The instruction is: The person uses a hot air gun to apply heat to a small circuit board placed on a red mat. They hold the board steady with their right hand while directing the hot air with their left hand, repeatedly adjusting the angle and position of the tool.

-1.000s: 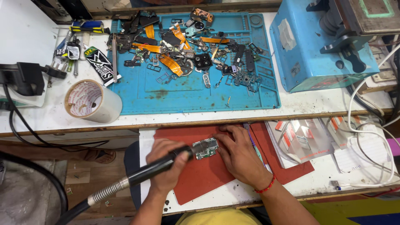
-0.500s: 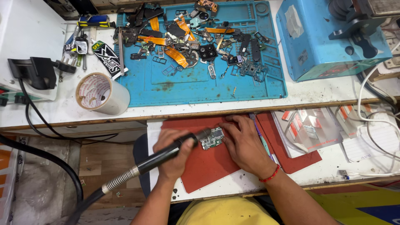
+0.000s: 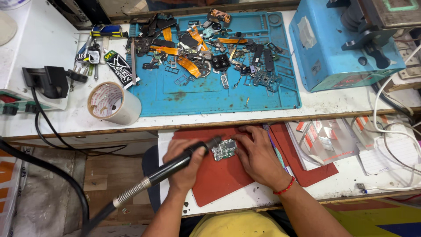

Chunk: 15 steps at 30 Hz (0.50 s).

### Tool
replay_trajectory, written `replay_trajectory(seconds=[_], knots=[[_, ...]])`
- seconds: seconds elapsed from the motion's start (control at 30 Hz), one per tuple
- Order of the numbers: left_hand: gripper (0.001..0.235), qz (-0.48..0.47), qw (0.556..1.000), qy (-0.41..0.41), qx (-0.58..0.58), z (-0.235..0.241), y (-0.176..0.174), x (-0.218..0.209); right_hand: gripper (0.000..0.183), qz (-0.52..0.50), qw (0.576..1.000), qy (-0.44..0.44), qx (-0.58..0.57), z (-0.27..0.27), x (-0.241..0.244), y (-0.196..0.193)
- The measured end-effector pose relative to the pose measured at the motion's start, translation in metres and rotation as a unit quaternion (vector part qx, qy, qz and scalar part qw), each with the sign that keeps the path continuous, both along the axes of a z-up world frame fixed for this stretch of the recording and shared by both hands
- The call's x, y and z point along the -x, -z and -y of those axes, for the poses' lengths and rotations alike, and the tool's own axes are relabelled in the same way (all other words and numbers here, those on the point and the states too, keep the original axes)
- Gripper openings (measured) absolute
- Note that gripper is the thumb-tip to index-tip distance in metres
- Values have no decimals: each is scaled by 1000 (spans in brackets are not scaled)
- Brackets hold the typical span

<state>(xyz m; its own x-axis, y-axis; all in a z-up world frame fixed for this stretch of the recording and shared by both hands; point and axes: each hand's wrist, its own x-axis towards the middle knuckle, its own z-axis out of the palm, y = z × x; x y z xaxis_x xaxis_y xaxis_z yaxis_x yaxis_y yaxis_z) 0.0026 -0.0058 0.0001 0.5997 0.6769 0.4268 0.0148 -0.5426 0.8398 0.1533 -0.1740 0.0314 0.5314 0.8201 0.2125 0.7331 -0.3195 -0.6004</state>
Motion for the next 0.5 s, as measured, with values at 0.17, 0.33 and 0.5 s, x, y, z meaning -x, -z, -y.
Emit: replay_trajectory(seconds=[0.17, 0.33, 0.5], knots=[[39, 13, 998, 53, 8, 0, 1, 2, 39, -2, 1000, -3, 6, 0, -1, 0], [39, -10, 998, 56, 1, -4, 3, 3, 38, -5, 1000, -6, 6, 1, -1, 1], [38, -16, 999, 7, 38, -4, 5, 3, 38, -2, 1000, -1, 1, -1, 0, 4]])
